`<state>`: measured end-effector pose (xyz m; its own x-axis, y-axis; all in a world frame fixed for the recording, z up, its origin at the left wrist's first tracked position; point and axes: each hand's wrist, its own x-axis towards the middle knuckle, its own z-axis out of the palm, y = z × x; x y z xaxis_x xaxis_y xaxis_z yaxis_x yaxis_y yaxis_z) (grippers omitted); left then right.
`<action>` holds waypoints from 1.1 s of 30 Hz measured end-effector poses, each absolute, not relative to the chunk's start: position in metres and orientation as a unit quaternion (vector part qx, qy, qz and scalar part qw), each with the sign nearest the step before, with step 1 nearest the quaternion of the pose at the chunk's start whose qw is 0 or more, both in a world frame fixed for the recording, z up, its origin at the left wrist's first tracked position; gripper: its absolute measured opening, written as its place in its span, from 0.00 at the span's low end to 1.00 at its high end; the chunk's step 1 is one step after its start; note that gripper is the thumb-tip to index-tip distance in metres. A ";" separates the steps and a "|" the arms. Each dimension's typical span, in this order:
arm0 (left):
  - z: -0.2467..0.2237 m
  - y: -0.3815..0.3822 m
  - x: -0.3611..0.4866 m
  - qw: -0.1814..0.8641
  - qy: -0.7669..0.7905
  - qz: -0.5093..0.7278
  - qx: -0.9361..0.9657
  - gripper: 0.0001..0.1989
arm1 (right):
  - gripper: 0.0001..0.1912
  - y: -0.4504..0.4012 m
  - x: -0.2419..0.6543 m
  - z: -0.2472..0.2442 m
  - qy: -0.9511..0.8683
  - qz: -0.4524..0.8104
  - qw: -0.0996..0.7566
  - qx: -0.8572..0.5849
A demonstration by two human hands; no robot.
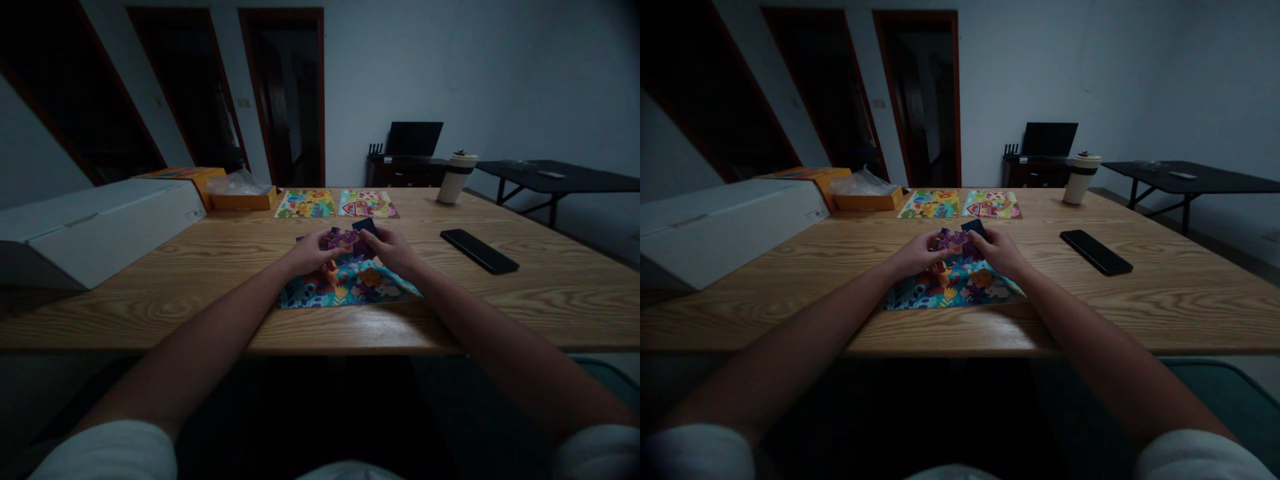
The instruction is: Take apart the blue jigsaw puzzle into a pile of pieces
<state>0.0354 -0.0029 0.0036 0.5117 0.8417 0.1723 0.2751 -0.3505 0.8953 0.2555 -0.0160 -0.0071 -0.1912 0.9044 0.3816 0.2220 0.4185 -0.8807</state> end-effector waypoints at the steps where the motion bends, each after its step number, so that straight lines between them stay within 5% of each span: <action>1: 0.003 -0.002 0.035 0.422 0.370 0.328 0.760 0.25 | 0.24 -0.016 0.256 -0.007 -0.687 0.357 0.485 -0.406; 7: 0.004 0.001 0.035 0.394 0.371 0.311 0.782 0.22 | 0.25 -0.016 0.255 -0.006 -0.683 0.372 0.488 -0.395; 15: 0.012 -0.010 0.038 0.420 0.387 0.291 0.768 0.20 | 0.23 -0.019 0.251 -0.012 -0.776 0.170 0.416 -0.443; 22: 0.013 -0.013 0.039 0.507 0.398 0.290 0.707 0.23 | 0.27 -0.018 0.252 -0.013 -0.771 0.208 0.445 -0.406; 28: 0.008 -0.007 0.040 0.557 0.359 0.308 0.682 0.27 | 0.25 -0.026 0.245 -0.012 -0.796 0.101 0.330 -0.497; 33: 0.005 -0.007 0.040 0.551 0.341 0.311 0.695 0.24 | 0.21 -0.023 0.245 -0.011 -0.796 0.218 0.367 -0.429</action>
